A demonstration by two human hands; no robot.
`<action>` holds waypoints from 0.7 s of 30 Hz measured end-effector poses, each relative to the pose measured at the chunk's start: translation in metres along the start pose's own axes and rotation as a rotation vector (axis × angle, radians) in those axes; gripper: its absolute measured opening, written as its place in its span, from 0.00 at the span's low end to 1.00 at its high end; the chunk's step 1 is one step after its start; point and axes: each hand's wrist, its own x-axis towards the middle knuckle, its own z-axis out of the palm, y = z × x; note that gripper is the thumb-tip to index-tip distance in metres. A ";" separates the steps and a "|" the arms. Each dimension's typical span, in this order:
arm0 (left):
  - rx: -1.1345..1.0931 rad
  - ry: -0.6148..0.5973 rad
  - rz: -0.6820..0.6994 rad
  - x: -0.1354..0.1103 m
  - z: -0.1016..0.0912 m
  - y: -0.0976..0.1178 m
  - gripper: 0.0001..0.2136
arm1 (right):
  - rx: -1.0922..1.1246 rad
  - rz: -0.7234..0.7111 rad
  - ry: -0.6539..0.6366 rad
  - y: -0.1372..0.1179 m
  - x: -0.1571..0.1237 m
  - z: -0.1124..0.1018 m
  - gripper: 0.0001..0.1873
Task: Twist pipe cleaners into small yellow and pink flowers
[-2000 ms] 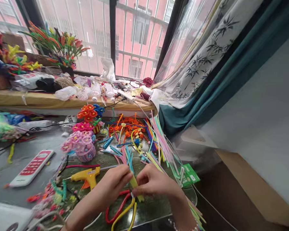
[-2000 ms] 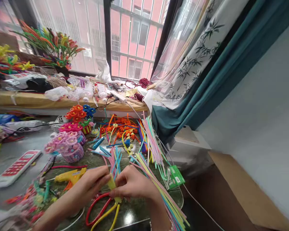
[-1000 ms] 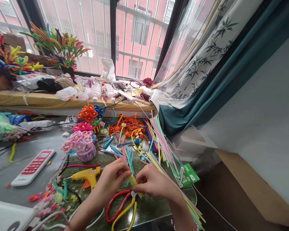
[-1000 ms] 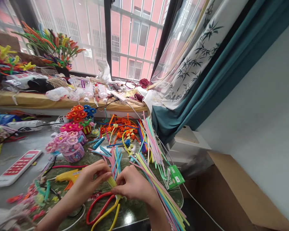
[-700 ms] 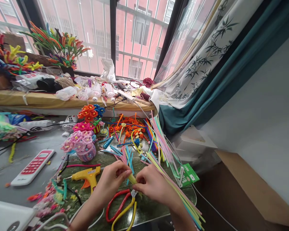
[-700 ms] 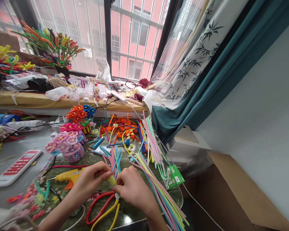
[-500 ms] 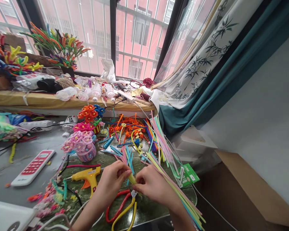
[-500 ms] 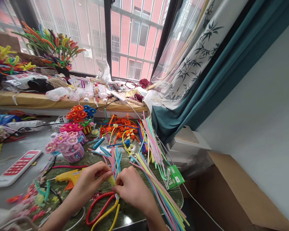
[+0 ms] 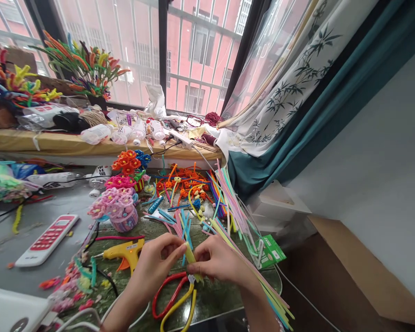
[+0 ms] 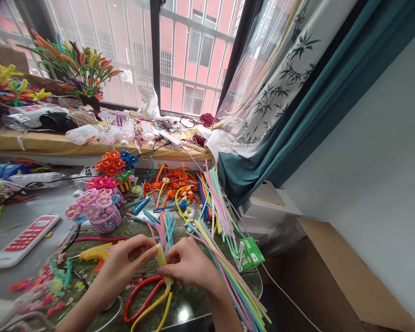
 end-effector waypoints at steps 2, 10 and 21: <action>-0.020 -0.001 0.011 -0.002 0.001 0.002 0.14 | 0.032 -0.004 -0.032 0.001 0.000 0.001 0.15; -0.237 -0.073 -0.045 -0.004 0.000 -0.001 0.15 | 0.167 -0.039 -0.096 0.009 -0.003 0.006 0.17; -0.404 -0.108 -0.061 -0.023 0.014 -0.003 0.15 | 0.164 -0.050 -0.077 0.035 -0.014 0.022 0.18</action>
